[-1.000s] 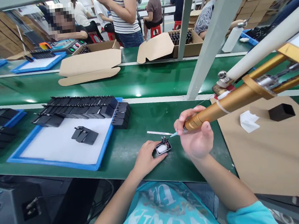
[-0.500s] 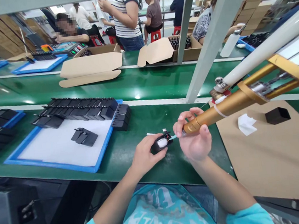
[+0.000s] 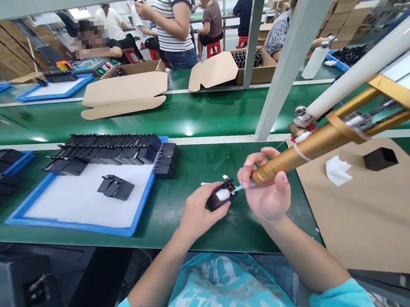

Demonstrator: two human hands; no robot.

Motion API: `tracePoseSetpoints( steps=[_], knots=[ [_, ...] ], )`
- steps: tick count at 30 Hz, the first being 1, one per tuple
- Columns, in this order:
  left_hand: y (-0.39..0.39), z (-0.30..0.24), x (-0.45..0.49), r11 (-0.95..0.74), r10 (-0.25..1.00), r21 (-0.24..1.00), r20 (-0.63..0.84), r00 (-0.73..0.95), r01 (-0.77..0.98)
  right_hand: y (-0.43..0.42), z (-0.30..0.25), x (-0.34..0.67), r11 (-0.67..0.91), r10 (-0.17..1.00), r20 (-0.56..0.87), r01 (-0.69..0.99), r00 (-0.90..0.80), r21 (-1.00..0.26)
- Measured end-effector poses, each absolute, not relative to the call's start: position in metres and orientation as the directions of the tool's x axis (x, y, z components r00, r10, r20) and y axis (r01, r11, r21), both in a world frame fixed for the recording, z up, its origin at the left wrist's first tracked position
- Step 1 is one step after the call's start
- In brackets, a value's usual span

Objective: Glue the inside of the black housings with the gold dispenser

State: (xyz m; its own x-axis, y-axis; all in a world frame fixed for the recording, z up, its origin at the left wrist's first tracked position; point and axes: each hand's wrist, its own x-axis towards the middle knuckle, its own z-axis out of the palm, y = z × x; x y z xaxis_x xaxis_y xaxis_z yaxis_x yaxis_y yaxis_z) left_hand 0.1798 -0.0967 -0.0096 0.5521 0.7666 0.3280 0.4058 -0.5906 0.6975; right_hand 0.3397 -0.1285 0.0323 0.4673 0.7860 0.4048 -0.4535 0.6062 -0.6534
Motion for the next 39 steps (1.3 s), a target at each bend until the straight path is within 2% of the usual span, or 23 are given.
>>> tracePoseSetpoints(
  steps=[13, 28, 39],
  knots=[
    [-0.100, -0.027, 0.199, -0.526, 0.813, 0.723, 0.272, 0.515, 0.448, -0.129, 0.034, 0.338, 0.595, 0.786, 0.381, -0.429, 0.487, -0.679],
    [-0.107, -0.031, 0.219, -0.673, 0.722, 0.634, 0.453, 0.523, 0.380, -0.132, 0.037, 0.337, 0.596, 0.790, 0.391, -0.446, 0.472, -0.668],
    [-0.107, -0.030, 0.218, -0.653, 0.738, 0.663, 0.449, 0.504, 0.366, -0.133, 0.036, 0.337, 0.585, 0.793, 0.381, -0.419, 0.475, -0.694]
  ],
)
